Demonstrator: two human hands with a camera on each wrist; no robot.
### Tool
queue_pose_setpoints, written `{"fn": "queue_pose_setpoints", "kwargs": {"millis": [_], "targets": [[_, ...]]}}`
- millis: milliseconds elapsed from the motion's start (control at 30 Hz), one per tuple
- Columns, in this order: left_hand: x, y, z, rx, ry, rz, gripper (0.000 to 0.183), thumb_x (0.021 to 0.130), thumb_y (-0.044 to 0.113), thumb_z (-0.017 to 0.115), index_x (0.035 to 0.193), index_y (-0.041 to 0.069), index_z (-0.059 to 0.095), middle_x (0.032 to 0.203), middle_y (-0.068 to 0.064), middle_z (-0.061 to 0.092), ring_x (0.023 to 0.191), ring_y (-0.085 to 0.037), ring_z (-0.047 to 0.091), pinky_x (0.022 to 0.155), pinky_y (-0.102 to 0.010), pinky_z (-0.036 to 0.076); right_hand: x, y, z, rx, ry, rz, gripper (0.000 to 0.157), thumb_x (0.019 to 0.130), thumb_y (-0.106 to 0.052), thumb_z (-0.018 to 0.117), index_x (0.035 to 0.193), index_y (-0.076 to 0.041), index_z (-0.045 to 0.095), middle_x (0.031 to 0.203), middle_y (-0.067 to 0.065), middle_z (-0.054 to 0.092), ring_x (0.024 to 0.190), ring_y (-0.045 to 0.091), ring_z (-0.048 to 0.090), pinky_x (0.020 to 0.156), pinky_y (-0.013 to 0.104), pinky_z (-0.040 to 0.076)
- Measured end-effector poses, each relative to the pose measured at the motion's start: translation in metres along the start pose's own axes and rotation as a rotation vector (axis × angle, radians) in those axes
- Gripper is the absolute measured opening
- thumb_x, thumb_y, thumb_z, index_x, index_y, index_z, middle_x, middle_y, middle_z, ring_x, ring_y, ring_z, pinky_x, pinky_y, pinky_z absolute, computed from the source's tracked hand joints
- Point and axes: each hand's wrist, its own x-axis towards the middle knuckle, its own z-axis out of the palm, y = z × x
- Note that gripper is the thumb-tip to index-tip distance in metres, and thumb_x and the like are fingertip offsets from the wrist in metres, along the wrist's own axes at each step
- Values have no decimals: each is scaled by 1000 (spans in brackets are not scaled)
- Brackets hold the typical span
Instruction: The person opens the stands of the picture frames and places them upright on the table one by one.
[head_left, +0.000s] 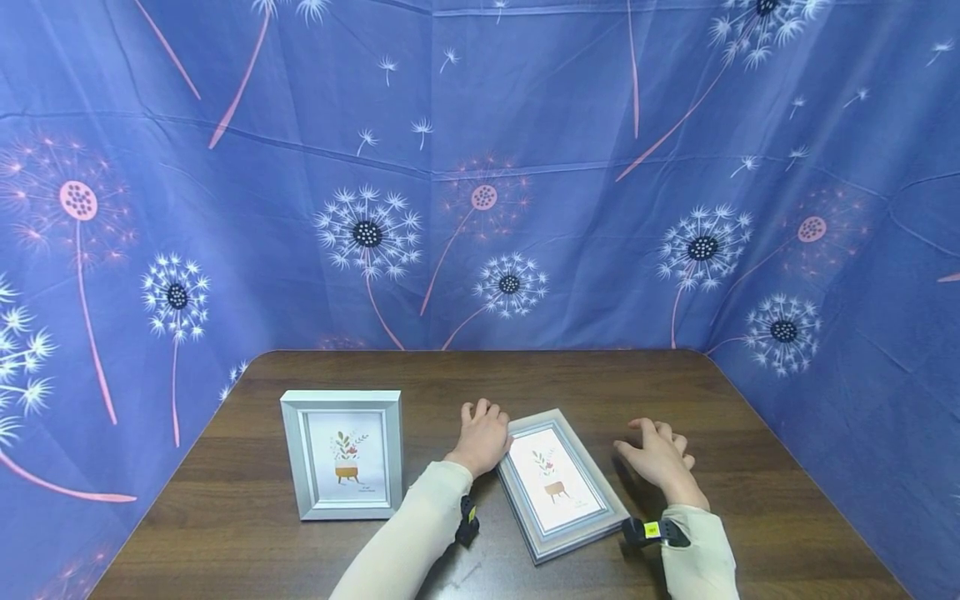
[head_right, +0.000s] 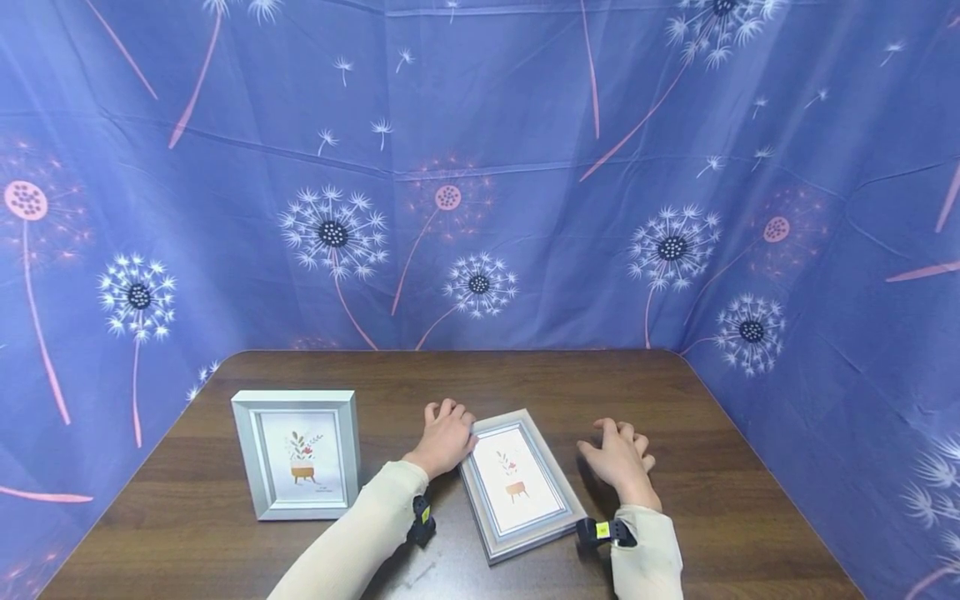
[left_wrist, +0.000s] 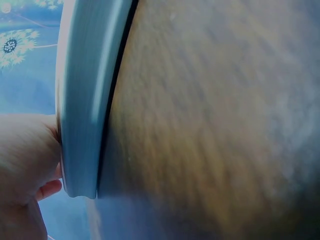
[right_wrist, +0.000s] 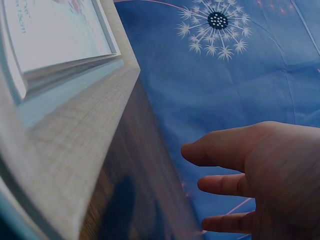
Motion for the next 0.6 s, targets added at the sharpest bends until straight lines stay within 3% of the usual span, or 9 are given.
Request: {"fn": "queue_pose_setpoints", "kwargs": {"millis": [267, 600], "targets": [[-2, -3, 0, 26, 35, 35, 23, 95, 33, 65, 102, 12, 69, 104, -2, 62, 111, -23, 44, 98, -49, 28, 1, 1, 0, -3, -9, 4, 59, 93, -31, 61, 136, 5, 42, 140, 41, 25, 125, 62, 17, 93, 71, 17], [-1, -1, -13, 55, 69, 50, 23, 96, 34, 64, 104, 12, 69, 106, -2, 61, 113, -24, 43, 99, -49, 27, 1, -1, 0, -3, -14, -5, 58, 93, -31, 60, 136, 4, 42, 140, 41, 25, 126, 62, 17, 93, 71, 17]]}}
